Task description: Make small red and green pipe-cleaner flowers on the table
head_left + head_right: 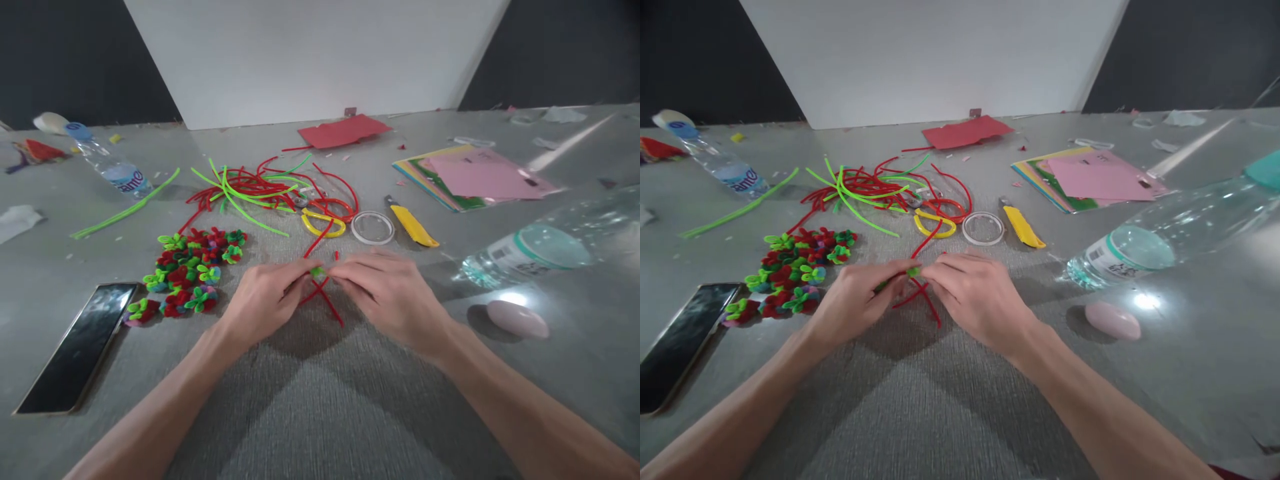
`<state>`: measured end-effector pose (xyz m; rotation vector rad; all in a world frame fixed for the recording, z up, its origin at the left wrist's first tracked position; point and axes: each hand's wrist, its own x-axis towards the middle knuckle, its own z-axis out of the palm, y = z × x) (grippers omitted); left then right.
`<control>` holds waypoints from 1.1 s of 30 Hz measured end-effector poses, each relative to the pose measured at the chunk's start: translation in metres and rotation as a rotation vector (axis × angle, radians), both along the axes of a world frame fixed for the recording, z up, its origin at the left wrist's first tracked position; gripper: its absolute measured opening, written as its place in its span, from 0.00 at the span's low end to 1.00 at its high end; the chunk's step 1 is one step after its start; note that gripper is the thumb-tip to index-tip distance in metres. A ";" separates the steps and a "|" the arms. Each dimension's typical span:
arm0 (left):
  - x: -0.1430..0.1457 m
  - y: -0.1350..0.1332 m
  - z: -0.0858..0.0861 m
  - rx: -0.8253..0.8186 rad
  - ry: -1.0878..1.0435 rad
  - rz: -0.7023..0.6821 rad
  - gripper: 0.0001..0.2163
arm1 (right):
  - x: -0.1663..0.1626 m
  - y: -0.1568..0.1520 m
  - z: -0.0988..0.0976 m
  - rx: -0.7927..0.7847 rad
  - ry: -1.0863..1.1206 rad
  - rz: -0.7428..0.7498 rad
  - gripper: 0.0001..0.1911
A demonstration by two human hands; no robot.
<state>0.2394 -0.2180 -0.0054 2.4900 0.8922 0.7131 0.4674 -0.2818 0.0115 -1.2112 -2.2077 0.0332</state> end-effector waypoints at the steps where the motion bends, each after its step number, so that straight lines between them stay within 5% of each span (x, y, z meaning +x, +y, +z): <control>1: 0.000 0.000 0.000 0.000 -0.034 0.010 0.15 | -0.001 -0.001 0.000 -0.003 0.030 -0.013 0.08; 8: 0.001 -0.005 0.004 -0.215 -0.328 0.013 0.12 | -0.010 -0.005 0.003 -0.158 0.372 -0.083 0.05; 14: -0.007 -0.006 0.014 -0.440 -0.441 -0.305 0.05 | -0.007 0.001 0.007 -0.327 0.538 0.112 0.07; 19: -0.010 0.005 0.021 -0.308 -0.187 -0.420 0.05 | 0.008 0.010 0.009 -0.502 0.312 0.254 0.07; 23: -0.007 0.009 0.014 -0.146 0.056 -0.423 0.07 | 0.014 0.013 0.009 -0.618 0.209 0.223 0.06; 33: -0.001 0.005 0.004 0.002 0.121 -0.136 0.09 | 0.006 0.008 0.004 -0.470 0.240 0.080 0.08</control>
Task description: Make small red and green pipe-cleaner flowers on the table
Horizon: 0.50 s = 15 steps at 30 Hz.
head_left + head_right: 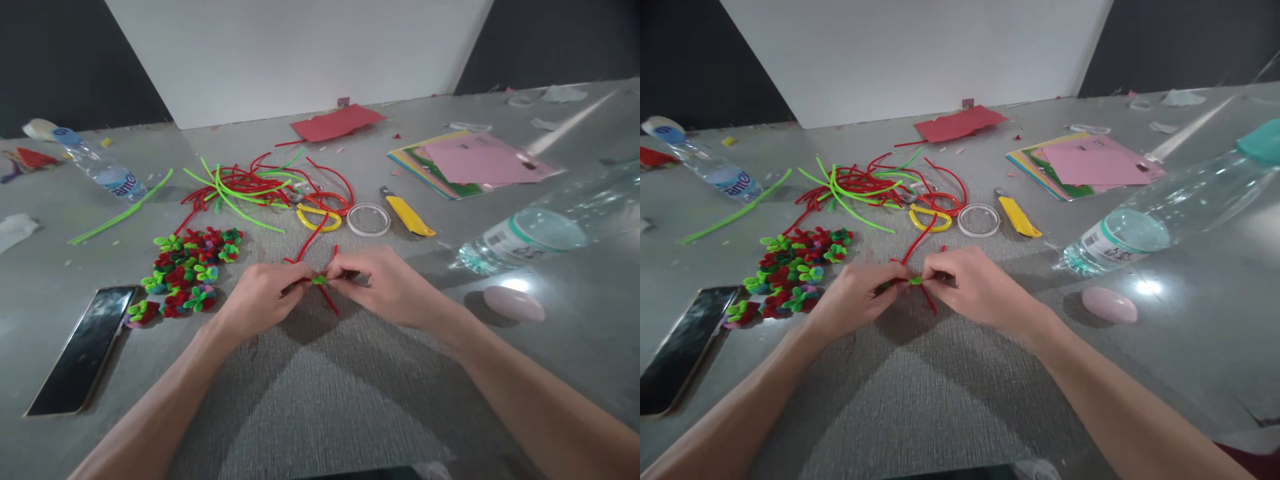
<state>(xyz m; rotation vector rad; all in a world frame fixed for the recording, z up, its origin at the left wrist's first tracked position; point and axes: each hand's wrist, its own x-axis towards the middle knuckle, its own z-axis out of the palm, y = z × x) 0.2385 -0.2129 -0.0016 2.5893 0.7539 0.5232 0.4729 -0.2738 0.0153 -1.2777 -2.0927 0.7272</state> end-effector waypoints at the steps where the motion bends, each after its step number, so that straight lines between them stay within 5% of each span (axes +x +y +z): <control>1: 0.000 0.000 -0.001 0.013 -0.018 0.012 0.09 | 0.000 0.000 0.000 0.011 0.009 0.000 0.07; 8: 0.000 0.000 -0.006 0.077 -0.098 0.053 0.09 | -0.001 0.002 0.001 0.087 0.029 0.025 0.08; 15: 0.000 -0.003 -0.006 0.187 -0.091 0.053 0.10 | 0.000 0.005 -0.005 -0.005 0.140 0.000 0.08</control>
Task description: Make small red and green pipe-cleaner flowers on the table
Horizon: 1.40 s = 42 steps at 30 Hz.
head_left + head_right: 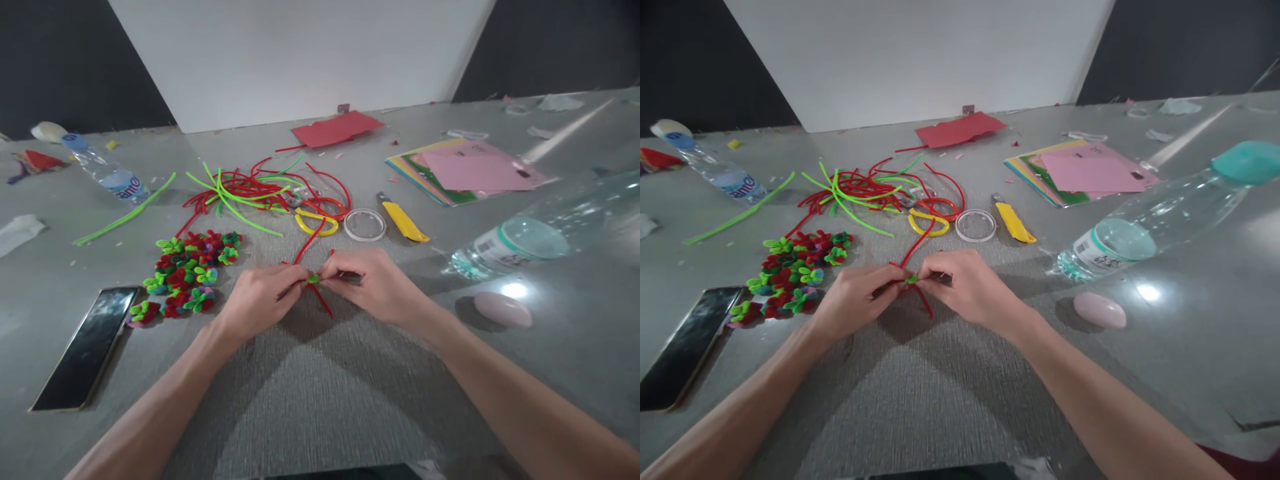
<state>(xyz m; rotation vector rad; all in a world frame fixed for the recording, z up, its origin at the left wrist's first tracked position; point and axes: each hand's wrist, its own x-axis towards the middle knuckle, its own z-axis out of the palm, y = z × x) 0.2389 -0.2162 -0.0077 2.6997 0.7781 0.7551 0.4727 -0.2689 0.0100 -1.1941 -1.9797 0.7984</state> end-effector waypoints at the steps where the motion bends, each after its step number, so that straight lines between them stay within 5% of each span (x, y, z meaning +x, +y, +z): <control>1: 0.000 0.000 0.000 -0.011 -0.008 0.004 0.09 | 0.000 0.001 -0.001 0.007 0.012 0.000 0.07; 10: 0.002 -0.001 0.007 -0.299 -0.104 -0.055 0.08 | 0.000 0.001 0.000 0.041 0.115 0.020 0.05; 18: -0.002 0.002 0.019 -0.754 -0.171 -0.210 0.06 | -0.004 -0.002 0.003 -0.017 0.254 0.047 0.03; 24: -0.004 0.002 0.021 -0.839 -0.143 -0.266 0.12 | -0.006 -0.005 0.005 -0.183 0.348 0.008 0.05; 28: 0.000 0.000 0.018 -0.722 -0.101 -0.182 0.08 | -0.007 -0.005 0.004 -0.323 0.367 -0.054 0.03; 34: 0.001 -0.002 0.002 -0.198 -0.080 -0.077 0.03 | -0.010 -0.002 0.003 -0.492 0.461 -0.159 0.05; 42: 0.001 -0.004 0.006 -0.123 -0.020 -0.097 0.12 | -0.009 -0.004 0.006 -0.384 0.424 -0.097 0.07</control>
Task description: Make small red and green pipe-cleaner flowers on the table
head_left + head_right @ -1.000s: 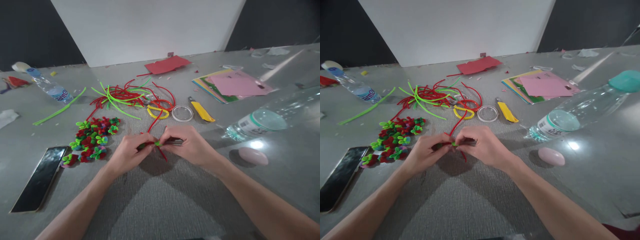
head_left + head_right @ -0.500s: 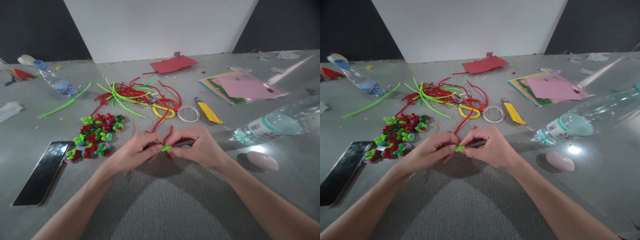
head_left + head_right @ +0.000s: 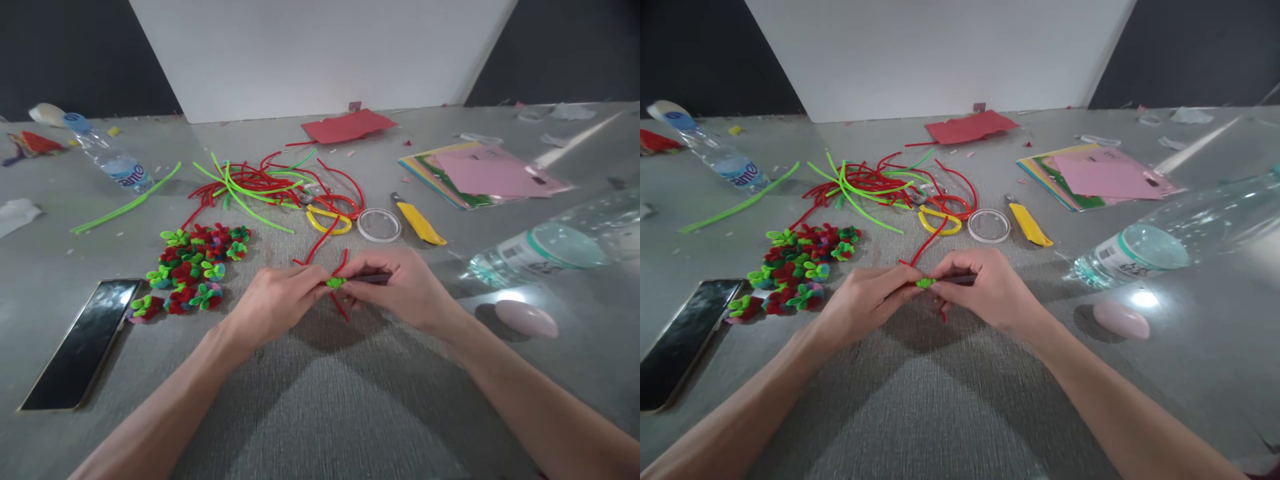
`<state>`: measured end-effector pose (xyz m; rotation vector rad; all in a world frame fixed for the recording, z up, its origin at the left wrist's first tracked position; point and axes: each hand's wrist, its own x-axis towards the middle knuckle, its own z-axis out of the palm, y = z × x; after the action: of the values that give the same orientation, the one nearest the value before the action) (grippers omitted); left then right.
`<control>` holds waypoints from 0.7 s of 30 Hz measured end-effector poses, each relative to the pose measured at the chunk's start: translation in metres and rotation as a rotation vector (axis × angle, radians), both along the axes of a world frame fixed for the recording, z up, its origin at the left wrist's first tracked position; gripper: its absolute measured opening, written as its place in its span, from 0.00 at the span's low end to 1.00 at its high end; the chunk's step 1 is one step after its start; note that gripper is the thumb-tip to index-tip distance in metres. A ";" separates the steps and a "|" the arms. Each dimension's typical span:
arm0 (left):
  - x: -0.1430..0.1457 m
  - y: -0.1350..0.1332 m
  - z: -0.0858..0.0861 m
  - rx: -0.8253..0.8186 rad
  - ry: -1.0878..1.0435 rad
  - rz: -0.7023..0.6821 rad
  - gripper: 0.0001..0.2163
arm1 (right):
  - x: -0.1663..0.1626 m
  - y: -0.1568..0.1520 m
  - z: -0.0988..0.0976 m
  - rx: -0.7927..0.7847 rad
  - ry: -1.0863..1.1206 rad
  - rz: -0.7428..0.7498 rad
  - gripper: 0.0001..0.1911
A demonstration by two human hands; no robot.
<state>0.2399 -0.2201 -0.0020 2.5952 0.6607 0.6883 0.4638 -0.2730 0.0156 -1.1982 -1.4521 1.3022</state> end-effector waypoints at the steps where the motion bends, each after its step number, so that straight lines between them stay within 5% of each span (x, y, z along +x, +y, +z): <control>1: 0.000 0.000 0.001 -0.001 0.016 -0.004 0.14 | 0.000 0.000 0.000 0.023 -0.018 0.009 0.07; 11: 0.002 0.002 0.004 -0.133 0.174 -0.015 0.14 | 0.004 -0.001 -0.004 0.196 -0.252 0.033 0.04; 16: 0.003 0.004 0.004 -0.172 0.100 0.021 0.10 | 0.001 -0.004 -0.005 0.414 -0.425 -0.055 0.01; 21: 0.004 0.004 0.002 -0.174 0.073 0.035 0.11 | -0.001 -0.005 -0.006 0.468 -0.484 -0.145 0.04</control>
<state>0.2437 -0.2158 0.0004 2.4630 0.7556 0.5241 0.4625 -0.2785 0.0096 -1.3109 -1.8398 0.5384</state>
